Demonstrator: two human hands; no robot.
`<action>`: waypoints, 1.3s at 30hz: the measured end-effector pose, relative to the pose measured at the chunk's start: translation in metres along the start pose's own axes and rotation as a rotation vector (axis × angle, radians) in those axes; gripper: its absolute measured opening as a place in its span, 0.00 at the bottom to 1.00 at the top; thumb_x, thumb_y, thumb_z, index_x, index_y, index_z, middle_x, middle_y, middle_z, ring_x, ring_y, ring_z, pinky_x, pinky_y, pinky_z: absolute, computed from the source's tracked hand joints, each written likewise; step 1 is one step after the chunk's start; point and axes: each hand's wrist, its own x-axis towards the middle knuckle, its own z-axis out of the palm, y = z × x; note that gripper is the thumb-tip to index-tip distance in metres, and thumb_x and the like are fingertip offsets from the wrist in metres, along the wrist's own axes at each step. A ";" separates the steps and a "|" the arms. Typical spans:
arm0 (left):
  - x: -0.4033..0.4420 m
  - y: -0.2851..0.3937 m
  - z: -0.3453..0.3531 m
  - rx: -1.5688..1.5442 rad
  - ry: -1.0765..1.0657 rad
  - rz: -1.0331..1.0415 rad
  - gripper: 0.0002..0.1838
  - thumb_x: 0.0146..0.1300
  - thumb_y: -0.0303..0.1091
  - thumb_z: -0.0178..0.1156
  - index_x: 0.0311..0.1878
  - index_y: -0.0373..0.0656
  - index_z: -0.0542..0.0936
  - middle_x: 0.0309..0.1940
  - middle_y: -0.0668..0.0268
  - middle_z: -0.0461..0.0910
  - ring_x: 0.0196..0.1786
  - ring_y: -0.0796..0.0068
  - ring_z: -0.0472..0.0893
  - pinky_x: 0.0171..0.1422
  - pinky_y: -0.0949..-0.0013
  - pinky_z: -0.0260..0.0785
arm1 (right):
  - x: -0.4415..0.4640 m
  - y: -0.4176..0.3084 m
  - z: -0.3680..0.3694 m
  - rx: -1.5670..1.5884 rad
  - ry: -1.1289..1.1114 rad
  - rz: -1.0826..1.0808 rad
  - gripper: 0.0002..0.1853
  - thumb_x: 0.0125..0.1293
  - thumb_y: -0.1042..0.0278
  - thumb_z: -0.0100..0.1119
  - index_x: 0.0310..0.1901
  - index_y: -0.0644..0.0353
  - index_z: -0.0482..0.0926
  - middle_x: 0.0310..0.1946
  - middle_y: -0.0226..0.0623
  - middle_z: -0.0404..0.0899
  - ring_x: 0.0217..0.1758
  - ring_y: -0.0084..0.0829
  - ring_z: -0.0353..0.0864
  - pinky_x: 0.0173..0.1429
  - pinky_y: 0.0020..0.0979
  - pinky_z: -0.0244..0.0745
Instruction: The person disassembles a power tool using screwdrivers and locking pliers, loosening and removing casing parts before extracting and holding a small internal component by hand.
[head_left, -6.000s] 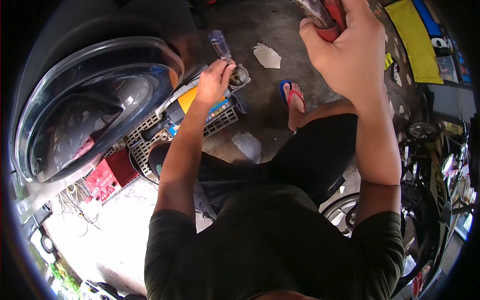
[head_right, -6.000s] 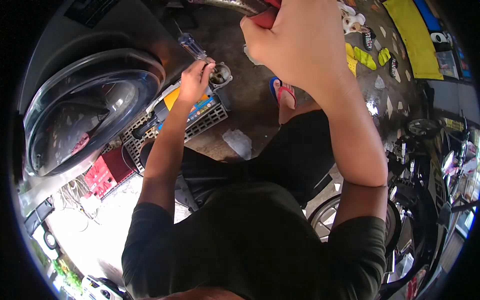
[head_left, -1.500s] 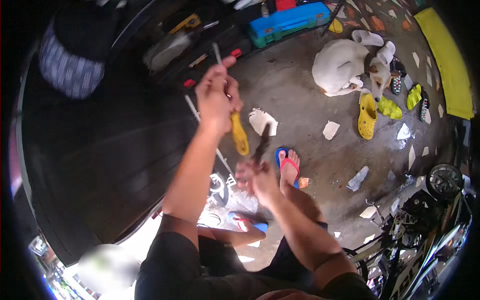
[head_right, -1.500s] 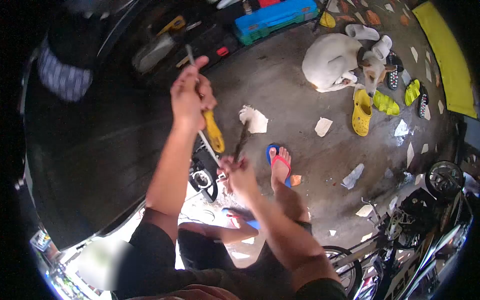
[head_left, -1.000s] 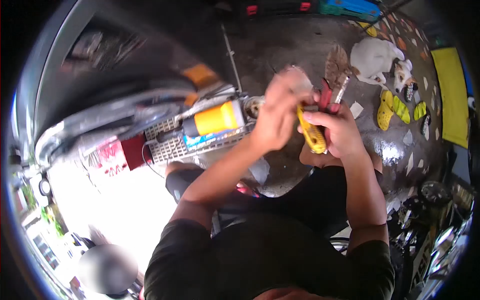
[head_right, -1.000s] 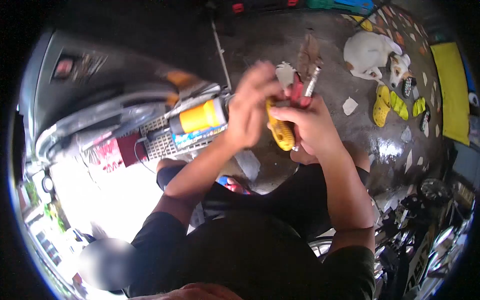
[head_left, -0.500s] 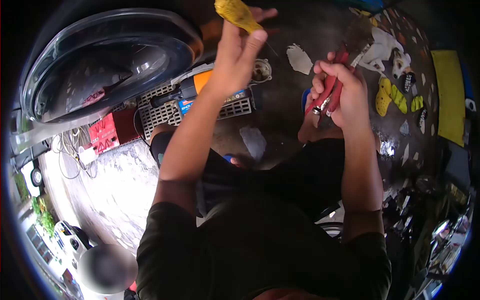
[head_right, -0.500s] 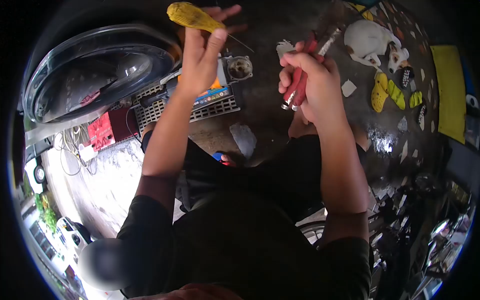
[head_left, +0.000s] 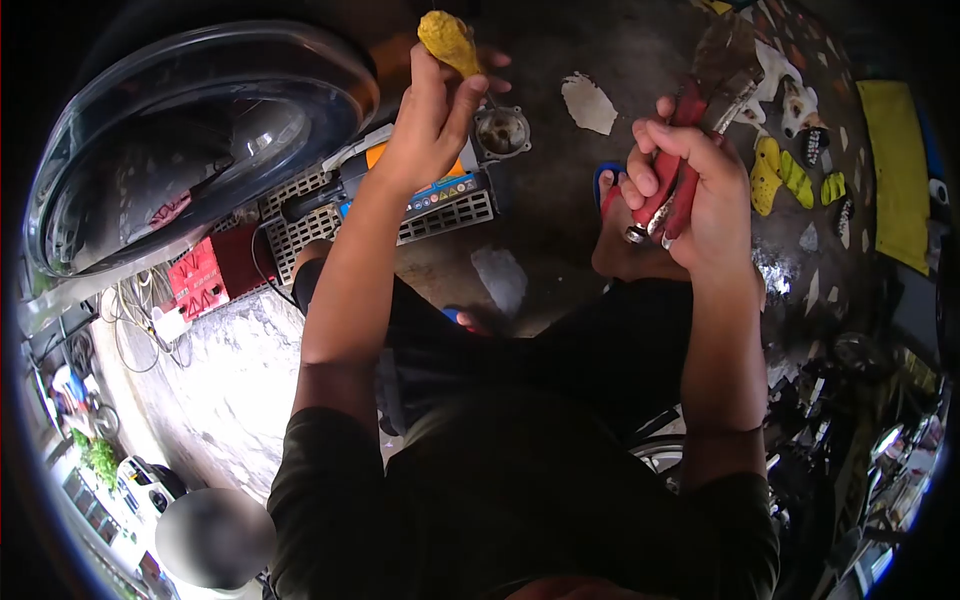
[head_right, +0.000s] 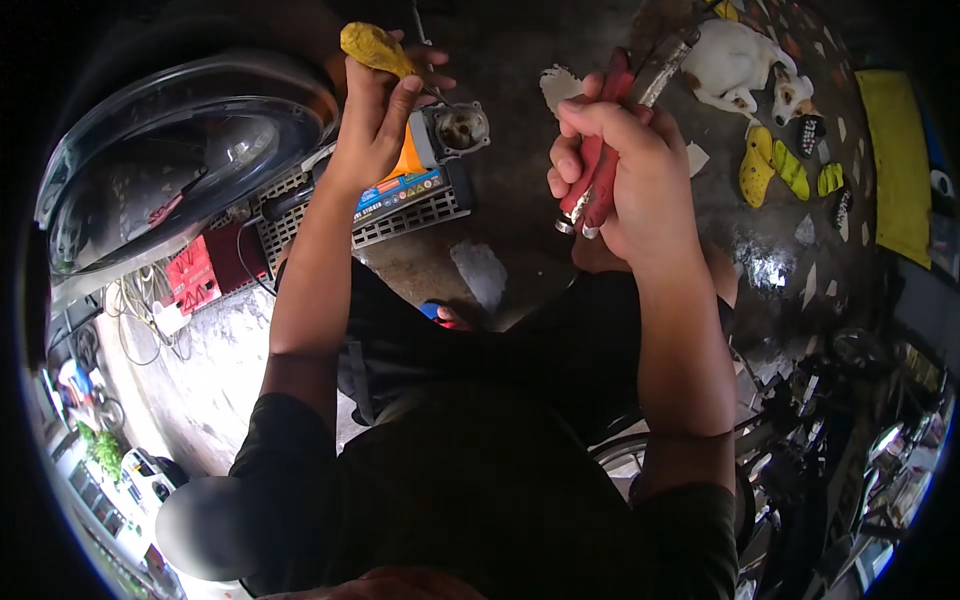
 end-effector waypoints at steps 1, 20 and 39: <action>-0.001 -0.001 0.000 0.020 -0.015 0.009 0.24 0.82 0.31 0.47 0.75 0.39 0.54 0.59 0.54 0.77 0.55 0.64 0.85 0.58 0.65 0.78 | -0.001 0.000 0.002 -0.004 0.009 -0.002 0.09 0.66 0.73 0.64 0.46 0.59 0.76 0.27 0.34 0.74 0.23 0.27 0.75 0.28 0.34 0.73; 0.002 -0.006 0.000 0.050 -0.040 0.009 0.31 0.71 0.20 0.46 0.76 0.36 0.56 0.47 0.57 0.79 0.45 0.63 0.86 0.57 0.61 0.77 | 0.000 0.005 0.008 -0.068 0.054 -0.013 0.10 0.64 0.74 0.65 0.45 0.61 0.76 0.28 0.33 0.75 0.21 0.26 0.74 0.27 0.33 0.71; 0.011 -0.096 0.012 -0.151 -0.092 0.151 0.30 0.76 0.60 0.50 0.55 0.36 0.69 0.34 0.61 0.74 0.31 0.72 0.76 0.38 0.67 0.72 | -0.013 0.024 0.000 -0.341 0.091 -0.029 0.16 0.63 0.76 0.69 0.49 0.64 0.74 0.31 0.30 0.75 0.25 0.20 0.75 0.29 0.28 0.72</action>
